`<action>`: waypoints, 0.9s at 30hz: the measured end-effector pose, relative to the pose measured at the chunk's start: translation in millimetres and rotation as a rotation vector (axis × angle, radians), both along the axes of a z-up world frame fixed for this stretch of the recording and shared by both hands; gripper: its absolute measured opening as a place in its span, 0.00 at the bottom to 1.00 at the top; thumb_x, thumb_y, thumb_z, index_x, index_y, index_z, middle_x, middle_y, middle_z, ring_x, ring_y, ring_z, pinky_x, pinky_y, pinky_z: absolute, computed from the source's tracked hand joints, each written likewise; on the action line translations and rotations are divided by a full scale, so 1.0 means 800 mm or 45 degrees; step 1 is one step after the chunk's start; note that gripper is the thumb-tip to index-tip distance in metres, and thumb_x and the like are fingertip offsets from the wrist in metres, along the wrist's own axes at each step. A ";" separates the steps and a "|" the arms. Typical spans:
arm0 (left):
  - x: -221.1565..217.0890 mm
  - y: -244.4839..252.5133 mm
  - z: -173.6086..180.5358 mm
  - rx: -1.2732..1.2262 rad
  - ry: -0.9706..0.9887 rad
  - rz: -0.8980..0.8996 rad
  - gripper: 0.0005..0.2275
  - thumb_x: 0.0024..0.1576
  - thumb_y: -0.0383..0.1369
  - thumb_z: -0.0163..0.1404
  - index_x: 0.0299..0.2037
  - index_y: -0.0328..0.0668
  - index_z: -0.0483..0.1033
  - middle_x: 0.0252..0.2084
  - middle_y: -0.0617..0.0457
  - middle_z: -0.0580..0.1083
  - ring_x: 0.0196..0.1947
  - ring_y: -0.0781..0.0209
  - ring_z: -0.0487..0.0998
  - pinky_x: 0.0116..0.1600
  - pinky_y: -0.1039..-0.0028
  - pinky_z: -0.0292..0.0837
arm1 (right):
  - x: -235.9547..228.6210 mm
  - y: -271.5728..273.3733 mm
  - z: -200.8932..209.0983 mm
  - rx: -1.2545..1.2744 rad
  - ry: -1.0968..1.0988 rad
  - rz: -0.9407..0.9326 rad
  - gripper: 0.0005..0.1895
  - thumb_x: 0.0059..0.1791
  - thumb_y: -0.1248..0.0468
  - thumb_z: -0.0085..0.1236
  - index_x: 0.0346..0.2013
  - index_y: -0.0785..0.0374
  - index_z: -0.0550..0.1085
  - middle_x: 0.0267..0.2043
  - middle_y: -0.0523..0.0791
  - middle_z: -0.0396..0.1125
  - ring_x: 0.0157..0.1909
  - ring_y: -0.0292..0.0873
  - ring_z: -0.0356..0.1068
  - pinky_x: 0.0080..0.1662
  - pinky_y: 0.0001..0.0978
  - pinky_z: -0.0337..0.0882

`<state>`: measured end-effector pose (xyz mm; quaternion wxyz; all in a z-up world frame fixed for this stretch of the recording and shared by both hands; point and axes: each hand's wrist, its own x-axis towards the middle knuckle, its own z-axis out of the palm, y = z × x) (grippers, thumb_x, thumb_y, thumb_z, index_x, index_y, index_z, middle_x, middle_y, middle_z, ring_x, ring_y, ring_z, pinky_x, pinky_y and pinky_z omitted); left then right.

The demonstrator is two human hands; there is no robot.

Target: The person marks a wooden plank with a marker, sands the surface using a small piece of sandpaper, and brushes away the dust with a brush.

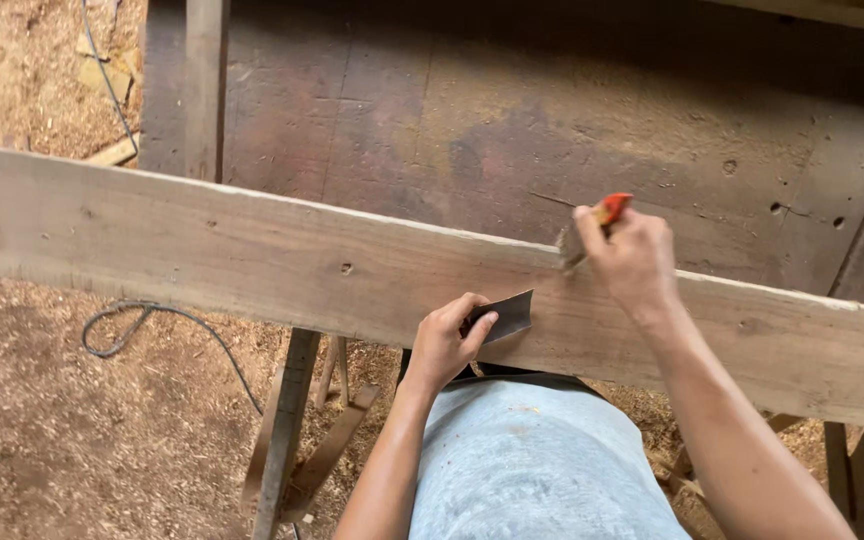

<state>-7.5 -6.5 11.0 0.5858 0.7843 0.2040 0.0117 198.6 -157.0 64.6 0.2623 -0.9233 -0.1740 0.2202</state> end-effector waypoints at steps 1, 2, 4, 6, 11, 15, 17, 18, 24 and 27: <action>-0.002 0.000 -0.002 -0.009 -0.001 0.016 0.07 0.57 0.33 0.57 0.42 0.40 0.78 0.35 0.47 0.80 0.32 0.53 0.83 0.36 0.68 0.76 | -0.005 0.007 -0.008 -0.025 0.007 0.000 0.21 0.61 0.57 0.51 0.32 0.69 0.78 0.22 0.44 0.72 0.17 0.34 0.67 0.18 0.25 0.67; -0.005 0.001 -0.003 -0.013 0.004 0.033 0.07 0.57 0.33 0.57 0.42 0.40 0.78 0.35 0.46 0.80 0.32 0.52 0.83 0.37 0.68 0.76 | -0.016 0.025 -0.019 0.104 -0.029 0.070 0.19 0.59 0.57 0.52 0.33 0.68 0.79 0.20 0.45 0.71 0.17 0.34 0.67 0.19 0.26 0.66; -0.009 0.002 -0.006 -0.004 -0.039 0.060 0.08 0.58 0.33 0.57 0.43 0.40 0.77 0.37 0.45 0.80 0.35 0.50 0.83 0.39 0.67 0.76 | -0.037 0.066 -0.034 0.363 -0.100 0.208 0.15 0.56 0.59 0.55 0.35 0.67 0.81 0.17 0.47 0.70 0.17 0.36 0.65 0.20 0.29 0.63; -0.011 0.000 -0.008 0.007 -0.054 0.081 0.08 0.58 0.34 0.56 0.43 0.40 0.77 0.38 0.45 0.80 0.37 0.48 0.83 0.40 0.65 0.76 | -0.040 0.091 -0.026 0.556 0.153 0.151 0.12 0.54 0.59 0.55 0.36 0.65 0.79 0.21 0.45 0.72 0.18 0.34 0.67 0.20 0.26 0.67; -0.010 -0.002 -0.015 0.028 -0.055 0.131 0.09 0.58 0.35 0.57 0.43 0.41 0.77 0.37 0.45 0.80 0.37 0.46 0.82 0.40 0.64 0.76 | -0.001 0.082 0.027 0.252 -0.067 0.158 0.17 0.58 0.61 0.51 0.28 0.65 0.76 0.22 0.42 0.72 0.17 0.32 0.68 0.19 0.26 0.67; -0.011 -0.002 -0.018 0.022 -0.006 0.137 0.08 0.58 0.35 0.57 0.43 0.41 0.78 0.37 0.45 0.80 0.37 0.46 0.82 0.40 0.63 0.75 | -0.011 0.094 0.006 -0.007 -0.152 0.288 0.21 0.59 0.60 0.55 0.24 0.69 0.76 0.18 0.47 0.71 0.17 0.36 0.68 0.24 0.28 0.67; -0.011 -0.002 -0.017 0.020 -0.004 0.143 0.09 0.58 0.35 0.57 0.43 0.41 0.78 0.37 0.44 0.80 0.37 0.45 0.82 0.40 0.63 0.75 | -0.026 0.116 -0.019 0.267 0.026 0.248 0.17 0.58 0.61 0.57 0.29 0.69 0.77 0.20 0.50 0.71 0.19 0.37 0.68 0.25 0.28 0.67; -0.012 -0.001 -0.016 0.014 -0.021 0.151 0.09 0.58 0.35 0.57 0.43 0.40 0.78 0.37 0.44 0.80 0.37 0.46 0.82 0.40 0.64 0.75 | -0.030 0.122 -0.027 0.544 0.277 0.128 0.12 0.57 0.62 0.57 0.34 0.67 0.78 0.23 0.49 0.71 0.20 0.36 0.68 0.24 0.26 0.68; -0.014 0.007 -0.015 -0.196 -0.041 0.285 0.09 0.58 0.34 0.56 0.43 0.38 0.78 0.32 0.46 0.80 0.29 0.57 0.82 0.35 0.70 0.75 | -0.015 0.034 0.022 0.297 -0.116 0.258 0.09 0.53 0.64 0.61 0.46 0.63 0.81 0.36 0.48 0.78 0.24 0.39 0.75 0.26 0.28 0.77; -0.020 0.016 -0.022 -0.167 -0.116 0.430 0.08 0.59 0.33 0.57 0.42 0.36 0.78 0.30 0.48 0.80 0.29 0.63 0.80 0.34 0.72 0.75 | -0.044 -0.018 0.042 0.369 -0.447 0.579 0.08 0.54 0.65 0.61 0.47 0.62 0.79 0.43 0.49 0.76 0.41 0.41 0.77 0.42 0.31 0.79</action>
